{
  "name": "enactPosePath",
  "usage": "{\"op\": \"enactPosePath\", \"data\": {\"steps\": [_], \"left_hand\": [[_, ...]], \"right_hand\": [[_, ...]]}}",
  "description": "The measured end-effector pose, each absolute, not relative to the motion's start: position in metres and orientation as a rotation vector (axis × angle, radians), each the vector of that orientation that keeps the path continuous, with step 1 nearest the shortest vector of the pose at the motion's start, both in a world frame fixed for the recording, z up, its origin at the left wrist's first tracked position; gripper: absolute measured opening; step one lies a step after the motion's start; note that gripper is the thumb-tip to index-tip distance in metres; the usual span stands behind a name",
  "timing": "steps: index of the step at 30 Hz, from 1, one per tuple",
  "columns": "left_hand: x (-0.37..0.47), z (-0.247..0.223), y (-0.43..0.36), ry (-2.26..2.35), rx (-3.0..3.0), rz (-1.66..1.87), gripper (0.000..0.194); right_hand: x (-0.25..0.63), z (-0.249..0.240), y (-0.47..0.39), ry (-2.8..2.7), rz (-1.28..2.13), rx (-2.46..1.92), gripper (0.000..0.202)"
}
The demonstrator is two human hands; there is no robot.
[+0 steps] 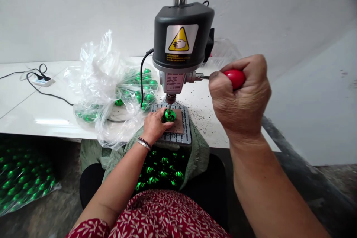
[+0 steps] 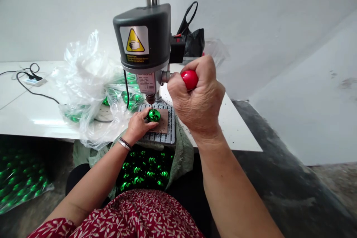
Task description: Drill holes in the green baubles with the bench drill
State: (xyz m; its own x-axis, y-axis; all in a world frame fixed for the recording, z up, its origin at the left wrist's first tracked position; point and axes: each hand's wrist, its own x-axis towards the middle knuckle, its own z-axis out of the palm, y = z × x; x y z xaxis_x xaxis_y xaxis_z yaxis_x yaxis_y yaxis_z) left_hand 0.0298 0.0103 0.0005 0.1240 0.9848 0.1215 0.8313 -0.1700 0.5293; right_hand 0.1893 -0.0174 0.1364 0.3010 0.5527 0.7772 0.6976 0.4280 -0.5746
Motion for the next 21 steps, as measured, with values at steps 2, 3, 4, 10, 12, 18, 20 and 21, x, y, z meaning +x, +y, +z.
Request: {"op": "enactPosePath", "data": {"steps": [2, 3, 4, 10, 12, 18, 20, 21], "left_hand": [[0.029, -0.001, 0.011, 1.767, 2.084, 0.654, 0.06], [0.029, -0.002, 0.011, 1.768, 2.086, 0.658, 0.06], [0.029, -0.003, 0.011, 1.771, 2.088, 0.66, 0.06], [0.027, -0.007, 0.011, 1.769, 2.102, 0.667, 0.061], [0.027, -0.008, 0.01, 1.756, 2.103, 0.675, 0.061], [0.027, -0.007, 0.01, 1.762, 2.049, 0.653, 0.062], [0.027, -0.007, 0.01, 1.762, 2.032, 0.65, 0.062], [0.027, -0.007, 0.01, 1.76, 2.026, 0.651, 0.062]], "right_hand": [[0.189, 0.134, -0.019, -1.377, -0.144, -1.22, 0.012], [0.189, 0.133, -0.02, -1.382, -0.147, -1.215, 0.012], [0.189, 0.131, -0.021, -1.384, -0.149, -1.208, 0.013], [0.188, 0.12, -0.021, -1.383, -0.206, -1.17, 0.012], [0.188, 0.114, -0.022, -1.381, -0.233, -1.163, 0.011], [0.185, 0.093, -0.025, -1.367, -0.305, -1.086, 0.008], [0.184, 0.089, -0.025, -1.359, -0.314, -1.075, 0.008], [0.183, 0.087, -0.025, -1.351, -0.319, -1.072, 0.008]]}}
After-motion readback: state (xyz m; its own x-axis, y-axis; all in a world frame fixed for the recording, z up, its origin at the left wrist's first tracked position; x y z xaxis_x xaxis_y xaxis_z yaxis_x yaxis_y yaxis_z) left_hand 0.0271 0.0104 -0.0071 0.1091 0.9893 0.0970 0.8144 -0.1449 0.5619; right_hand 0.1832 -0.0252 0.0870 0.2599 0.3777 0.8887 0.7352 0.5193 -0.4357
